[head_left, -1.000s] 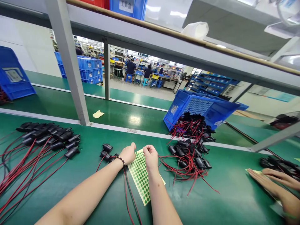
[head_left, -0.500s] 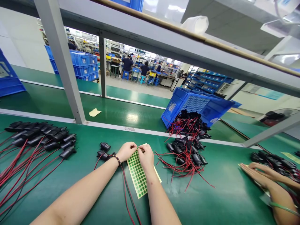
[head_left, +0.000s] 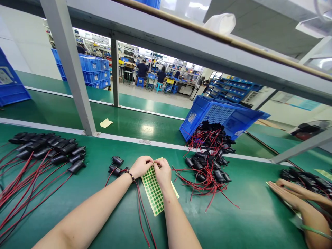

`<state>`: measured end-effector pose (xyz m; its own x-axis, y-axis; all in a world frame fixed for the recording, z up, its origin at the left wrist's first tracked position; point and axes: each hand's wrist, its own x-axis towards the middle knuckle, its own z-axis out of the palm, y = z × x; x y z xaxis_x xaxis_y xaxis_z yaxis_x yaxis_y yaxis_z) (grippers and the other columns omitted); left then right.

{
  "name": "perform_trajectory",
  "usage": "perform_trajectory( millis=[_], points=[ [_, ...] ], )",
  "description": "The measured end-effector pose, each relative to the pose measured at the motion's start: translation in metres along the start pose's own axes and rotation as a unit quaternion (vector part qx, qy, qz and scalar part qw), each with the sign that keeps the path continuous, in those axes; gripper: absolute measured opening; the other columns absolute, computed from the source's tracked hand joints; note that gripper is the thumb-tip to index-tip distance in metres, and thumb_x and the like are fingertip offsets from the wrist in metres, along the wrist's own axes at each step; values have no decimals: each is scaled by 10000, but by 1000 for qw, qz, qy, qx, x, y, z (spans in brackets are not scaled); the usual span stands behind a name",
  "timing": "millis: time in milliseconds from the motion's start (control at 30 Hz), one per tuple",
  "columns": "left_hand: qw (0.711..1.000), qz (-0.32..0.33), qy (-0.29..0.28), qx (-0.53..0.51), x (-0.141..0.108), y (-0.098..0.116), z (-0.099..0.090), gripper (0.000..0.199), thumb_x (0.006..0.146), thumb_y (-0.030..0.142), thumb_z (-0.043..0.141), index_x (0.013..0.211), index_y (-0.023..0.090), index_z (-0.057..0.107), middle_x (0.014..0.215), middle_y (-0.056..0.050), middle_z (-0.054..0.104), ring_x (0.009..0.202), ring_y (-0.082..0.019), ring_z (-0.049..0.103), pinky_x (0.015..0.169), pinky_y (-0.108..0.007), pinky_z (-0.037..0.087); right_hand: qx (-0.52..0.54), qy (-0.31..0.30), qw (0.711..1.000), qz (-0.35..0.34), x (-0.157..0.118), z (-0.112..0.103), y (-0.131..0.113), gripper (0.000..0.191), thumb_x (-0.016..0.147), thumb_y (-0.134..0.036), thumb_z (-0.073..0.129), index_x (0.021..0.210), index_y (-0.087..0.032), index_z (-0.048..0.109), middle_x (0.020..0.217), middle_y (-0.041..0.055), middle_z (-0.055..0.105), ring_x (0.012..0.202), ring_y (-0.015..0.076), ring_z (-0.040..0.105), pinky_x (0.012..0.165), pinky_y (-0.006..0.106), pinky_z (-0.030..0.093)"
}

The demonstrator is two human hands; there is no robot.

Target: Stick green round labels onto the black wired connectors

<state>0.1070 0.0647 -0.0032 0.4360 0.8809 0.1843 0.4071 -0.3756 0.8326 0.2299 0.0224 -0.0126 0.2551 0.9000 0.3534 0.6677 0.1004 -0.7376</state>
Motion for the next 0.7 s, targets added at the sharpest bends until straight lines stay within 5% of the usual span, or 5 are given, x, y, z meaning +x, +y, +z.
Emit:
perform_trajectory(
  millis=[700],
  points=[
    [1000,2,-16,18,1,-1,-5,194,701,180,446,682,156,638,670,-7,621,642,-137,536,594,-223,396,7,-8,1000,-28,0,-2,-2,56,685,-186,492,644,-197,529,687,-14,497,608,120,483,601,246,396]
  ],
)
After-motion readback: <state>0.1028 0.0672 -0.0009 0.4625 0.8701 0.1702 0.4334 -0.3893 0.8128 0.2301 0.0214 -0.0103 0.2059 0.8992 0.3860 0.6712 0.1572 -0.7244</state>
